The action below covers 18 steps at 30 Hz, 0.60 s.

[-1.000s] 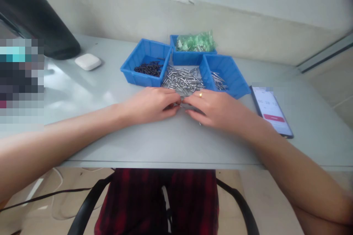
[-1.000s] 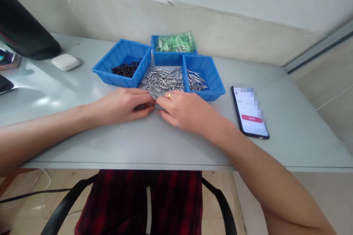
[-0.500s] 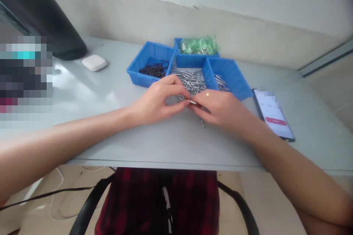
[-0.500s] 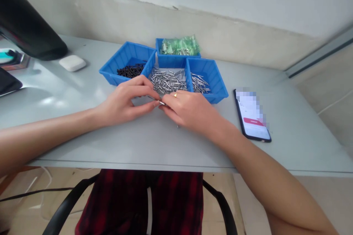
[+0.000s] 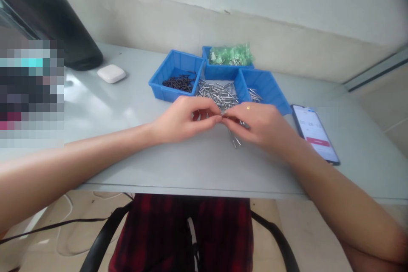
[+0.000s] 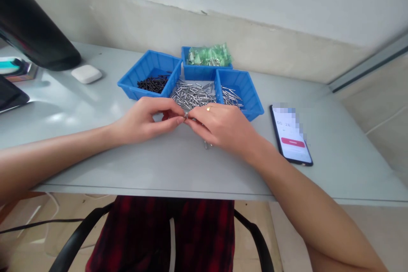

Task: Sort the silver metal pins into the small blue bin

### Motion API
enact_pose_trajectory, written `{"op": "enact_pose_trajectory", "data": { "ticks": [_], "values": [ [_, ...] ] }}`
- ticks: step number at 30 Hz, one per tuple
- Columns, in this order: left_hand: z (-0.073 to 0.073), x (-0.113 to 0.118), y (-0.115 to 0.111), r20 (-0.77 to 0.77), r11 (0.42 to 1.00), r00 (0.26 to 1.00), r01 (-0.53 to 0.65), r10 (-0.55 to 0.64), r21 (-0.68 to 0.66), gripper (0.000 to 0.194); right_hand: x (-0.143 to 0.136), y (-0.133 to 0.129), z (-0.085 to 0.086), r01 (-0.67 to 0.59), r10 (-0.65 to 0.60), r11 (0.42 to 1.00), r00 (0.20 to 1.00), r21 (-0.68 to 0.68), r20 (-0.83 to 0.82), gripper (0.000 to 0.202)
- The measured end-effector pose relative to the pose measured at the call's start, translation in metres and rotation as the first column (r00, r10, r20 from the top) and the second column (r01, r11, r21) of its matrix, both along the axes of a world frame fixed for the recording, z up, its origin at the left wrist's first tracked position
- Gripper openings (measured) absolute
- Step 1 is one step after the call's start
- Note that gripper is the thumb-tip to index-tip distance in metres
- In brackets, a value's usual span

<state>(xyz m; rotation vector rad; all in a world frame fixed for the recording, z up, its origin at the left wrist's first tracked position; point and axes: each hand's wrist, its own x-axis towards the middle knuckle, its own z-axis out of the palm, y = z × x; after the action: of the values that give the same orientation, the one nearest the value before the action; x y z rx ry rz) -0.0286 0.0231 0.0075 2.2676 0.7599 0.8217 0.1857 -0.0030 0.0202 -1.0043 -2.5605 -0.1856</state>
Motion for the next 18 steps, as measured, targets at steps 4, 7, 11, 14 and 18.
{"op": "enact_pose_trajectory", "data": {
  "ticks": [4,7,11,14,18],
  "values": [
    [0.0001,0.0009,0.0001,0.066,0.998,0.998,-0.005,0.01,-0.07,0.016,-0.0004,-0.0004,0.0004,-0.008,0.007,0.999,1.0,-0.032,-0.022,0.021],
    [-0.0001,0.0011,0.0001,0.105,0.995,0.994,-0.007,0.017,-0.102,0.014,-0.0015,-0.0003,-0.0008,-0.026,0.026,0.997,1.0,-0.071,0.004,0.02],
    [-0.0007,0.001,0.0001,0.129,0.992,0.991,-0.013,0.029,-0.122,0.014,-0.0022,0.0004,-0.003,-0.025,0.026,0.999,0.999,-0.025,0.034,0.025],
    [-0.001,0.0014,0.0001,0.163,0.986,0.986,-0.004,0.031,-0.166,0.014,-0.0022,0.0009,-0.0036,-0.029,0.029,1.0,0.999,-0.012,0.041,0.027],
    [-0.0006,0.0023,-0.0003,0.198,0.976,0.98,0.027,0.017,-0.217,0.013,-0.0034,0.0001,-0.0029,-0.047,0.047,0.999,0.999,-0.027,0.024,0.022]
  ]
}}
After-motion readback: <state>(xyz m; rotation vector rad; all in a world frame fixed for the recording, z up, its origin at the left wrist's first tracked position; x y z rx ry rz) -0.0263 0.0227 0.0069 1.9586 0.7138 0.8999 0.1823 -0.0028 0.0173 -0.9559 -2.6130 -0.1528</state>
